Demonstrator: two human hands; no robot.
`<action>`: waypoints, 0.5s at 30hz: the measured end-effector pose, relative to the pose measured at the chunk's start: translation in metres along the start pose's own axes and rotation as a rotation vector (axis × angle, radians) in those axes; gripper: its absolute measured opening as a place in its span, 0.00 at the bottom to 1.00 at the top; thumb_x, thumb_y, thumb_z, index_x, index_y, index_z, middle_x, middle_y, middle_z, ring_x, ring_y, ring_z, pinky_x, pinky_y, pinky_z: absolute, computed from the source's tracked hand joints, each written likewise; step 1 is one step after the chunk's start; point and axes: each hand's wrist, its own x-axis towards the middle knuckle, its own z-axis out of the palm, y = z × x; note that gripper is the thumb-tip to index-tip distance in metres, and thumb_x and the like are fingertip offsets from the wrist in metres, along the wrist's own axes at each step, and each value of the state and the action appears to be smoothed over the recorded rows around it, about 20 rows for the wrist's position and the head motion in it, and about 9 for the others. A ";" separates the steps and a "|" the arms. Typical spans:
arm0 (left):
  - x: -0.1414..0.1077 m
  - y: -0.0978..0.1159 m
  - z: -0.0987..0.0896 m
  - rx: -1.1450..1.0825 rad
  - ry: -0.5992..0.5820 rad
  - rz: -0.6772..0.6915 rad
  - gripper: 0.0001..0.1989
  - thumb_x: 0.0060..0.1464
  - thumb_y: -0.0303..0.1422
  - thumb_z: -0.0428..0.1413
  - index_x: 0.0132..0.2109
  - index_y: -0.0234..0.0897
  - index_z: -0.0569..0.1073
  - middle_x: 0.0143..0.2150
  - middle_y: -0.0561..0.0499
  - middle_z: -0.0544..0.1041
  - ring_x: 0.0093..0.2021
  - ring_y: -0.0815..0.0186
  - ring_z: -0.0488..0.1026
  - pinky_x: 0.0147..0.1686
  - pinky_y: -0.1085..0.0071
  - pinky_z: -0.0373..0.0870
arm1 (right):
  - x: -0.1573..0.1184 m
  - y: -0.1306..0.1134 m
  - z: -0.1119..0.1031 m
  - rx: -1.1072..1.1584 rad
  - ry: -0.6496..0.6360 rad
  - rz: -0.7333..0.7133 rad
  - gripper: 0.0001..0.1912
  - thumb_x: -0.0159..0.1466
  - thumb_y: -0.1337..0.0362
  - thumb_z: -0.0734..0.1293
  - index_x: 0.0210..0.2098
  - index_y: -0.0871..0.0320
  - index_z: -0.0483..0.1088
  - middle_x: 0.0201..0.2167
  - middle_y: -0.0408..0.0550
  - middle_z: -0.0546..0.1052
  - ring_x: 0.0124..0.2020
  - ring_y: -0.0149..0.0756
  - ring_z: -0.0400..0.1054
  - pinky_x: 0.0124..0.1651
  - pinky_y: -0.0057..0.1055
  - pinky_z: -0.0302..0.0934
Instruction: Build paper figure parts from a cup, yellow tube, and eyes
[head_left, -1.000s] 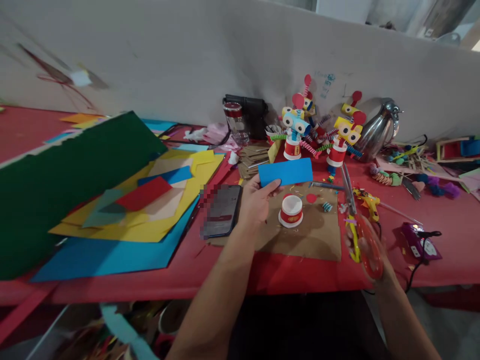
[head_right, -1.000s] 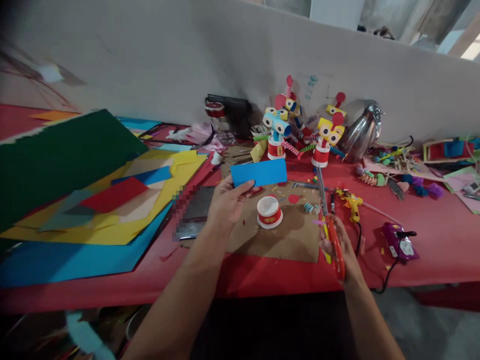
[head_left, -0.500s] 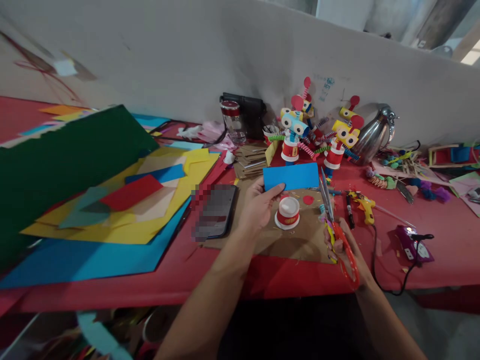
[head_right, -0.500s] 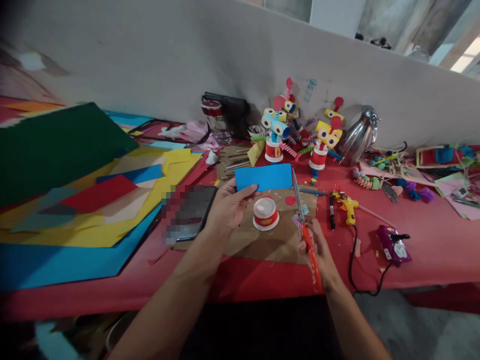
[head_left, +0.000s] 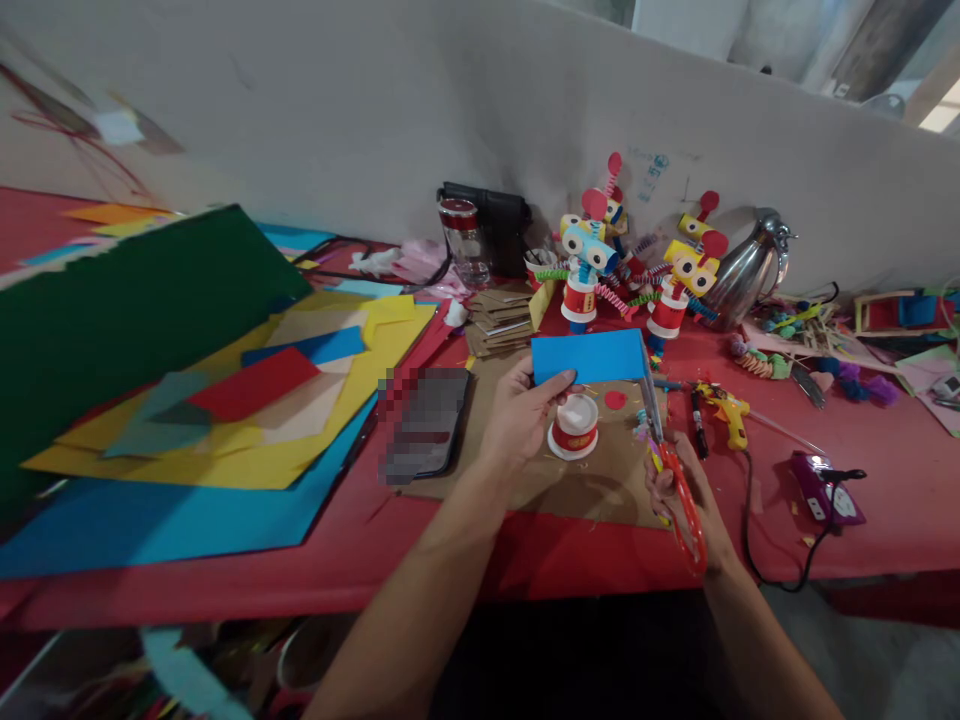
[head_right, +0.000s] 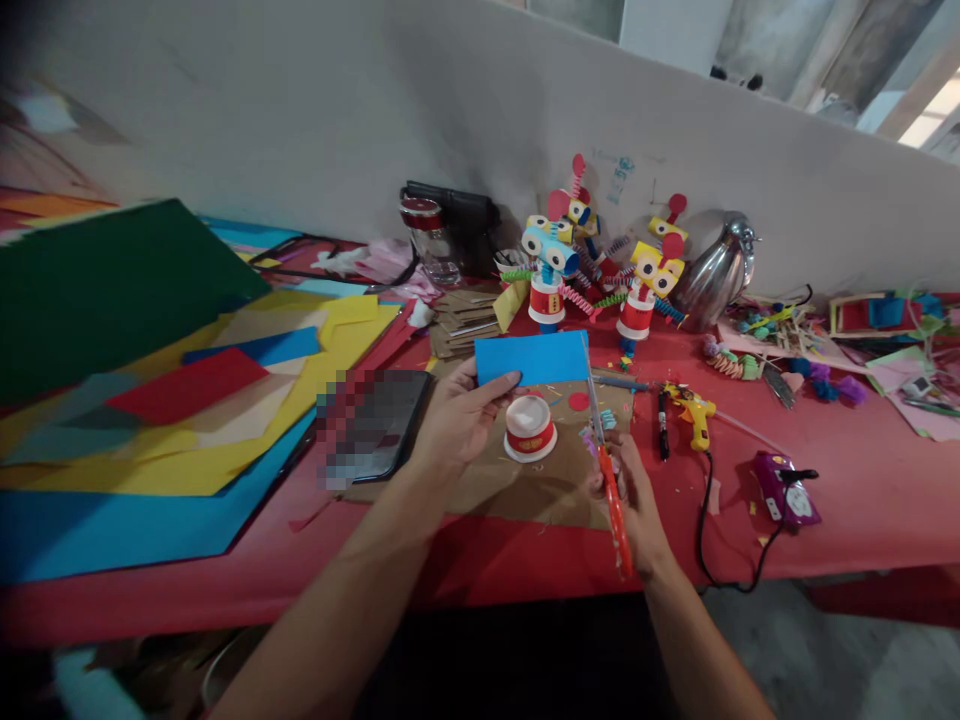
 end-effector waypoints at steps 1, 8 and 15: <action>0.000 0.000 0.000 0.000 0.002 0.001 0.16 0.33 0.31 0.71 0.31 0.38 0.73 0.25 0.55 0.77 0.25 0.67 0.75 0.29 0.70 0.72 | 0.000 0.000 0.000 0.006 0.005 0.007 0.24 0.55 0.50 0.75 0.49 0.48 0.71 0.37 0.46 0.74 0.29 0.34 0.67 0.27 0.30 0.65; -0.002 0.001 0.003 -0.008 -0.001 0.015 0.15 0.32 0.31 0.70 0.28 0.38 0.72 0.24 0.55 0.77 0.23 0.68 0.74 0.26 0.71 0.71 | 0.001 -0.001 0.007 0.100 0.024 0.047 0.22 0.54 0.50 0.75 0.46 0.47 0.71 0.32 0.41 0.71 0.25 0.29 0.62 0.23 0.25 0.59; -0.003 0.000 0.004 -0.002 -0.012 0.012 0.15 0.33 0.31 0.70 0.29 0.38 0.73 0.24 0.56 0.77 0.23 0.68 0.74 0.28 0.70 0.72 | 0.002 -0.005 0.013 0.106 0.058 0.019 0.20 0.52 0.51 0.77 0.41 0.47 0.72 0.29 0.40 0.70 0.22 0.28 0.59 0.19 0.23 0.54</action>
